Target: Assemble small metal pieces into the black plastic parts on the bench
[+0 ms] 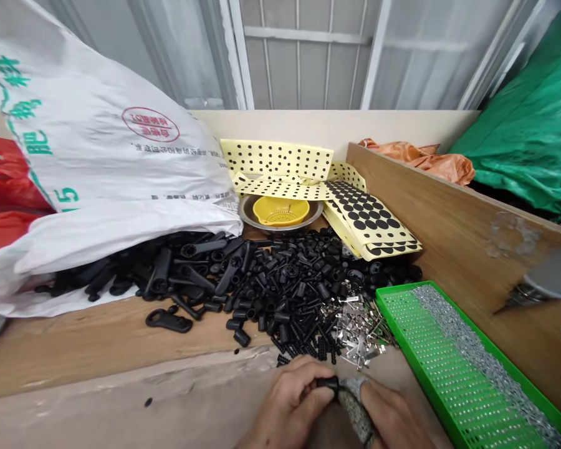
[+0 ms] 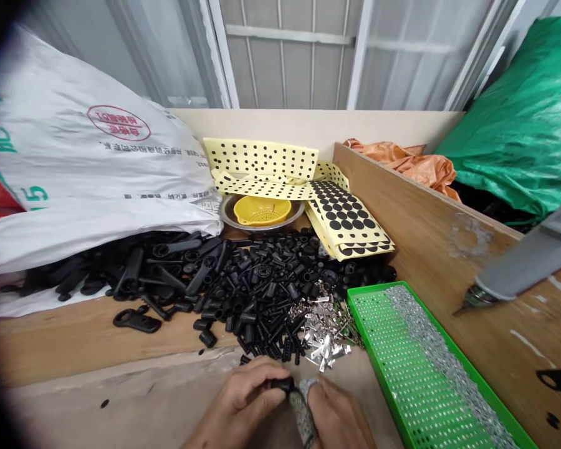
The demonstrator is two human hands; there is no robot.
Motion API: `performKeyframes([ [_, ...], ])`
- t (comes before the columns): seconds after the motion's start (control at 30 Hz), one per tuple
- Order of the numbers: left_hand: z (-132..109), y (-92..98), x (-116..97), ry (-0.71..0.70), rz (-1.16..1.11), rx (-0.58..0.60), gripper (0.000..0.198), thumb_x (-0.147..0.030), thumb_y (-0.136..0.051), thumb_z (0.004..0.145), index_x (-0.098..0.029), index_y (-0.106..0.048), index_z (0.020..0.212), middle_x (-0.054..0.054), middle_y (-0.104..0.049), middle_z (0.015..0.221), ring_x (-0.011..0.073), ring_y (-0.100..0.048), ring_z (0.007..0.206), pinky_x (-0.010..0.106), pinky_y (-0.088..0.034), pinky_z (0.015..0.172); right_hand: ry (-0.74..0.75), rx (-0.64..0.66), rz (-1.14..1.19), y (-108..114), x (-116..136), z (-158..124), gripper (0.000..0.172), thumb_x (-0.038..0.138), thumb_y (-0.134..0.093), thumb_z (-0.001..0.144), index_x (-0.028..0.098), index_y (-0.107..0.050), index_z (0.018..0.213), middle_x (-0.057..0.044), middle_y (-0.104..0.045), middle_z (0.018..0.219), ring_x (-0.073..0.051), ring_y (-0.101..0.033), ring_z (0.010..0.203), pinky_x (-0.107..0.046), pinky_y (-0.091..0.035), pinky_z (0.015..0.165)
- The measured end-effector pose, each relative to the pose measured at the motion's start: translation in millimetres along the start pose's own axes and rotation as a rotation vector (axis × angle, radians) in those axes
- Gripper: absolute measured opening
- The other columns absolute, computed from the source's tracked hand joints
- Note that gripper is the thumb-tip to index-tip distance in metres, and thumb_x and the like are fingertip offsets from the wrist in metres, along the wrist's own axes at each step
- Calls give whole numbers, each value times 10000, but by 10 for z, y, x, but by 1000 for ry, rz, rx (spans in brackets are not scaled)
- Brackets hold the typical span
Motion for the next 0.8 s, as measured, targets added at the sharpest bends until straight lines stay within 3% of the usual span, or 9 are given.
performKeyframes([
  [0.07,34,-30,25,-24,61,-15,188,-161,-497,857,-157,-678,908,67,-673,830,194,-609,797,269,-463,726,6,-15,-72,67,-57,35,460,19,-363,553,171,-578,929,-92,-713,923,-201,-679,798,-257,-540,671],
  [0.17,56,-104,75,-88,200,-19,207,-133,-461,870,-138,-657,934,89,-673,856,221,-603,819,313,-486,741,-33,-41,-254,126,-134,145,405,27,-390,536,149,-608,854,-161,-687,1035,-265,-668,888,-356,-545,740],
  [0.33,34,-188,119,-188,374,-9,273,-51,-383,839,-114,-623,954,124,-653,904,236,-606,842,354,-530,752,-173,90,-381,64,-146,444,387,-31,-409,555,193,-624,786,-87,-693,990,-243,-656,916,-342,-536,760],
  [0.5,-3,-28,68,-228,400,-37,269,-52,-385,849,-158,-602,966,91,-637,915,194,-622,832,298,-541,748,-159,69,-414,52,-54,590,393,-57,-408,594,186,-647,790,-85,-710,892,-233,-678,834,-333,-542,733],
  [0.67,92,84,46,-224,526,-128,282,-36,-407,846,-157,-565,1047,96,-622,995,216,-608,892,335,-539,783,-85,-10,-419,33,-62,554,393,-17,-442,556,177,-671,810,-109,-723,949,-239,-679,877,-328,-540,776],
  [0.8,245,-13,42,-226,676,-64,306,-4,-439,815,-152,-573,1046,91,-621,965,236,-589,840,360,-546,719,119,-192,-439,74,-28,462,445,50,-426,478,173,-672,828,-105,-737,917,-233,-694,810,-310,-560,716],
])
Point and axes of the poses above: each hand's wrist, its own z-axis towards the middle knuckle, its own y-axis out of the back of the hand, x = y × z, the point moved 4 cm from there along z, towards the middle knuckle
